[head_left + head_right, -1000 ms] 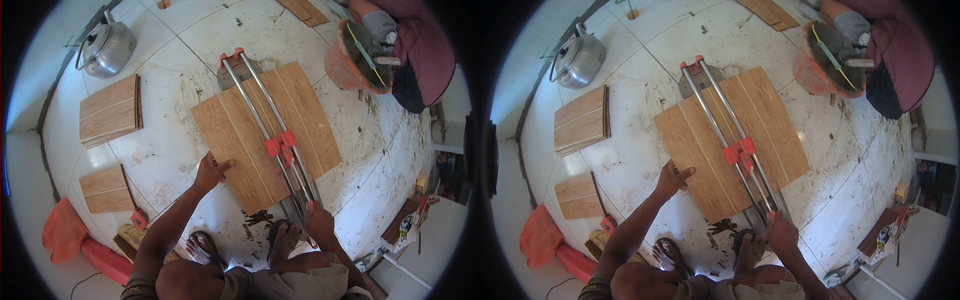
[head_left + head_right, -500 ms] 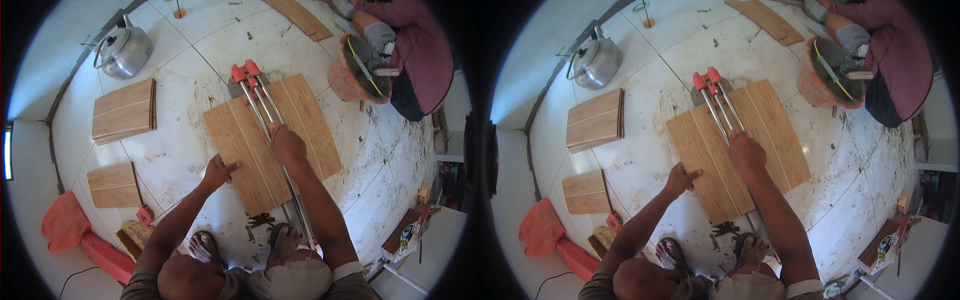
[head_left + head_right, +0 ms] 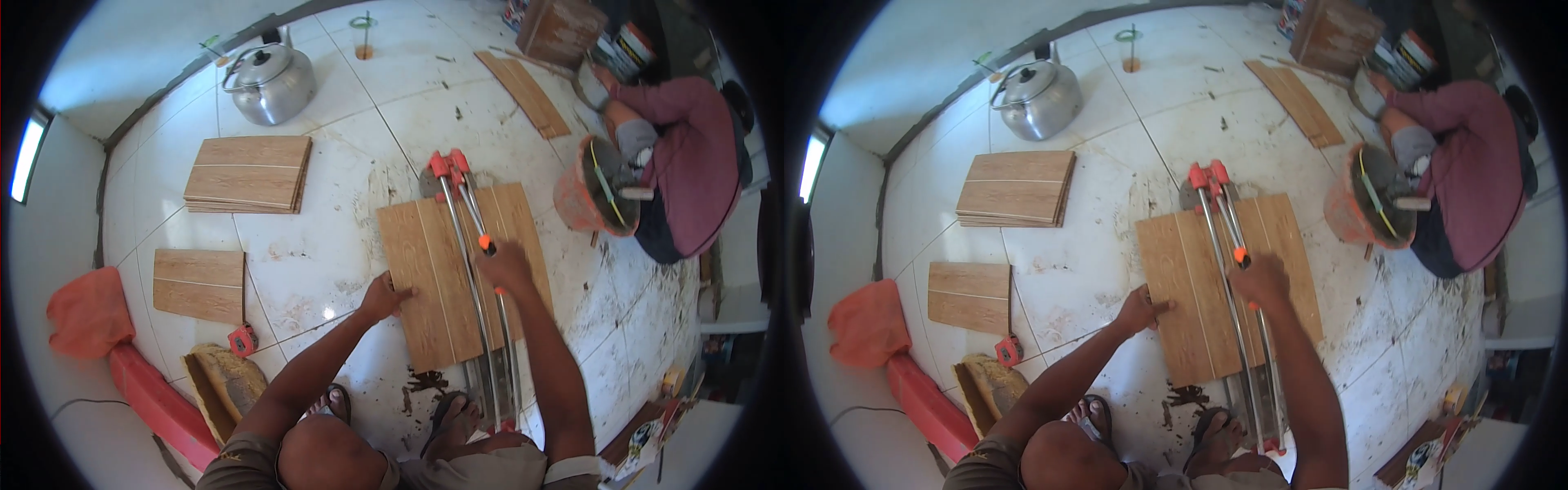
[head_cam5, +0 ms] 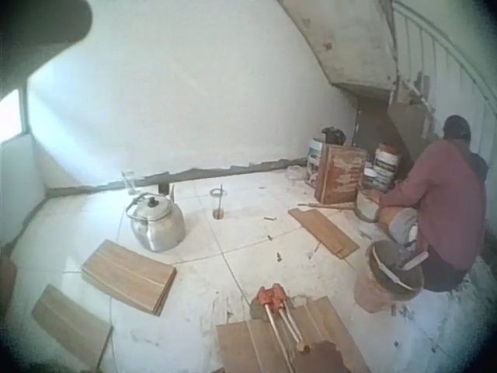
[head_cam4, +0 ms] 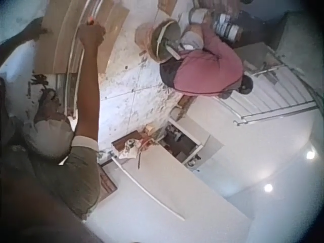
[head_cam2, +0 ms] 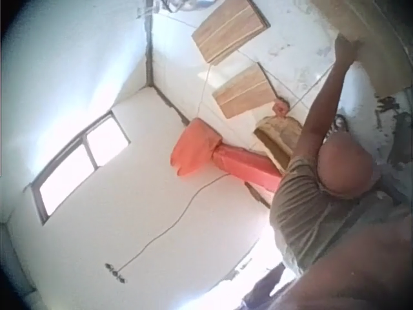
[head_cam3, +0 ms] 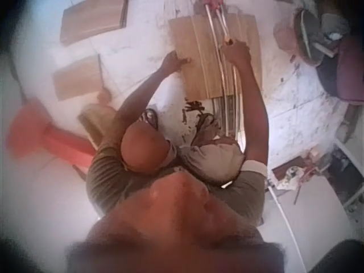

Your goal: Measure, score, and cut floor tiles using a manual tile cutter.

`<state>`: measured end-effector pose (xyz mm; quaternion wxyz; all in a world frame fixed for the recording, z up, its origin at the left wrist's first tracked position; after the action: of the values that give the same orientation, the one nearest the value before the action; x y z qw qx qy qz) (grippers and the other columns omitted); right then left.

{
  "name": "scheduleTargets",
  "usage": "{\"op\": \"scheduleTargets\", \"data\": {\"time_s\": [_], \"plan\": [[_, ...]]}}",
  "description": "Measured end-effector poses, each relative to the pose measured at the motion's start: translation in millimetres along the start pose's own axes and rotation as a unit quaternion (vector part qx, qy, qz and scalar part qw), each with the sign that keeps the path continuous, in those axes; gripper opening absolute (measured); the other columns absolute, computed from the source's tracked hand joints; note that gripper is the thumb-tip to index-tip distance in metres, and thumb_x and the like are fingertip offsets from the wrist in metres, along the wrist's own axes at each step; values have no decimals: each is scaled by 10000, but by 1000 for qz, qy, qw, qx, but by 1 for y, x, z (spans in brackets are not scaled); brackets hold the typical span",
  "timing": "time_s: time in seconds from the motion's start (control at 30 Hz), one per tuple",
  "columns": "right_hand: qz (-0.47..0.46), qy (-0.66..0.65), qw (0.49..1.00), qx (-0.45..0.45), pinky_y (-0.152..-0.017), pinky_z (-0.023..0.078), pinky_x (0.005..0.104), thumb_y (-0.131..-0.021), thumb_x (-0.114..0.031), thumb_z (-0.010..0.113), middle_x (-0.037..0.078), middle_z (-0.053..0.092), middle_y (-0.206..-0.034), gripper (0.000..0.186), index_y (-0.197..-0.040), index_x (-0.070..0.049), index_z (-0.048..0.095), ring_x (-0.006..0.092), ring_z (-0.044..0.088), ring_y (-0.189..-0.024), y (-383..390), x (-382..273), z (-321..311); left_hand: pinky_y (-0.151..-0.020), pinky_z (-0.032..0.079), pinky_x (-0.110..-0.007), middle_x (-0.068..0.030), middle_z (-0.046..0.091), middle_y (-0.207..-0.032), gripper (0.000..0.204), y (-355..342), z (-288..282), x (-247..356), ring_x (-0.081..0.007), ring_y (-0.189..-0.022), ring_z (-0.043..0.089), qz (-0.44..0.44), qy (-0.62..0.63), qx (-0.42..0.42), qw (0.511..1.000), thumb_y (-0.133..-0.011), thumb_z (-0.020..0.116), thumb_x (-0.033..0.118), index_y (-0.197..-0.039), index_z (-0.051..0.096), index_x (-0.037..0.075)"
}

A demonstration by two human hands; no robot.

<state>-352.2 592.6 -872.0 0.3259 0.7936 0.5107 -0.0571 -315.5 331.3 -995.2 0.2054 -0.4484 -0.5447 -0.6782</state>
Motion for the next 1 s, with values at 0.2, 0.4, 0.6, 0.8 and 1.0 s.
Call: {"op": "scheduleTargets", "data": {"time_s": [0.2,0.4,0.6,0.8,1.0], "plan": [[47,-322,932,-159,-564,431,309,-763,-239,751,19,571,-715,237,-810,-55,609,134,539,-602,1,34,26,-472,526,-304,-106,710,-902,486,0,1,-18,-146,-586,640,37,2,29,999,-808,808,217,-1167,588,-27],[70,-298,938,-161,-544,449,305,-747,-137,688,33,565,-669,137,-739,-69,570,163,568,-573,-5,31,41,-473,522,-316,-100,700,-856,494,9,-10,-17,-159,-563,631,29,7,10,1000,-800,811,241,-1159,598,-22],[48,-265,955,-124,-531,439,321,-780,-172,671,38,585,-660,151,-736,-48,598,160,570,-563,-11,41,28,-485,528,-307,-103,695,-852,497,2,-2,-7,-158,-560,623,37,-28,13,999,-799,815,267,-1147,613,-25],[-16,13,1000,-13,-583,465,399,-836,-401,655,107,613,-627,427,-797,25,663,204,621,-601,25,14,-22,-479,500,-279,-86,695,-862,430,0,8,-11,-146,-575,616,39,7,-12,999,-881,745,298,-1133,624,-29],[69,61,982,-162,-604,515,388,-825,-499,650,92,639,-600,457,-764,-47,664,220,665,-577,181,97,-9,-585,490,-257,-40,666,-862,357,23,-14,-34,-88,-677,596,67,112,75,989,-968,652,324,-1096,626,-8]]}}
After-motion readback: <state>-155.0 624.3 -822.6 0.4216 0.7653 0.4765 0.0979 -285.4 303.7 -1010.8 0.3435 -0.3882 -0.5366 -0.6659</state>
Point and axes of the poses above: each hand's wrist, its own y-axis away from the middle knuckle, its own z-axis out of the palm, x = y × z, the point moved 5 cm from there along -y, towards the middle knuckle
